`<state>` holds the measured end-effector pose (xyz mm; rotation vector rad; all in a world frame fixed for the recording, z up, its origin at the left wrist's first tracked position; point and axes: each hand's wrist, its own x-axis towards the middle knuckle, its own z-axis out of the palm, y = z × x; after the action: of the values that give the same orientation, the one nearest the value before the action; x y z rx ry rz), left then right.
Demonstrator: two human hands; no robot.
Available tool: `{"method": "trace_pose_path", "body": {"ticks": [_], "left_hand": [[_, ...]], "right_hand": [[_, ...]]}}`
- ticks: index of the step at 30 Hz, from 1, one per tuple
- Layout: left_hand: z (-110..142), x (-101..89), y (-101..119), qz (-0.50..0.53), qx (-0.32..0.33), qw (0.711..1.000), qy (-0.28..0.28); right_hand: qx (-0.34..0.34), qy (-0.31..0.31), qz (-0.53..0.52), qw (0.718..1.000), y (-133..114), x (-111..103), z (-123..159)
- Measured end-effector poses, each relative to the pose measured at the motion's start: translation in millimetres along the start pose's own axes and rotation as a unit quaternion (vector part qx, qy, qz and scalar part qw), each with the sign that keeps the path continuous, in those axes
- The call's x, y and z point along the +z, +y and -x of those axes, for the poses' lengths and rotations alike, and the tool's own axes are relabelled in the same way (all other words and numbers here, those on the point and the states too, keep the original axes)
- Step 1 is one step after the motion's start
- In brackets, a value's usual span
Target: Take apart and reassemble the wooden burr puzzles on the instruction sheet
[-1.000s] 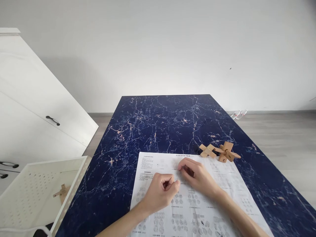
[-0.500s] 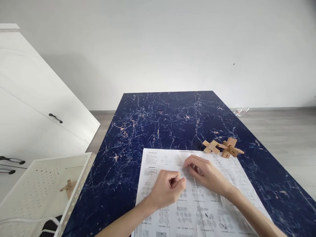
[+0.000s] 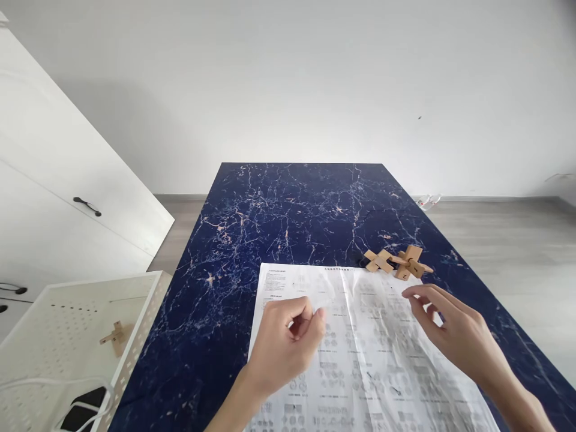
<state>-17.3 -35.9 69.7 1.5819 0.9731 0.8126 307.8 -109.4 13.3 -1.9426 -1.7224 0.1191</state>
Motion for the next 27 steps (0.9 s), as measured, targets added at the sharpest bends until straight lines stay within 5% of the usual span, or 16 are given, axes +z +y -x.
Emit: {"method": "trace_pose_path", "body": {"ticks": [8, 18, 27], "left_hand": [[34.7, -14.0, -20.5, -0.038, -0.063, 0.996, 0.046], [56.0, -25.5, -44.8, -0.052, -0.096, 0.988, 0.107], [61.4, -17.8, -40.9, -0.024, -0.12, 0.981, 0.153]], "right_hand": [[0.127, 0.035, 0.008, 0.991, 15.5, -2.1, 15.9], [0.228, 0.071, -0.043, 0.97, 14.8, 4.4, -7.0], [0.233, 0.051, 0.004, 0.971, 18.3, 3.1, -28.9]]}}
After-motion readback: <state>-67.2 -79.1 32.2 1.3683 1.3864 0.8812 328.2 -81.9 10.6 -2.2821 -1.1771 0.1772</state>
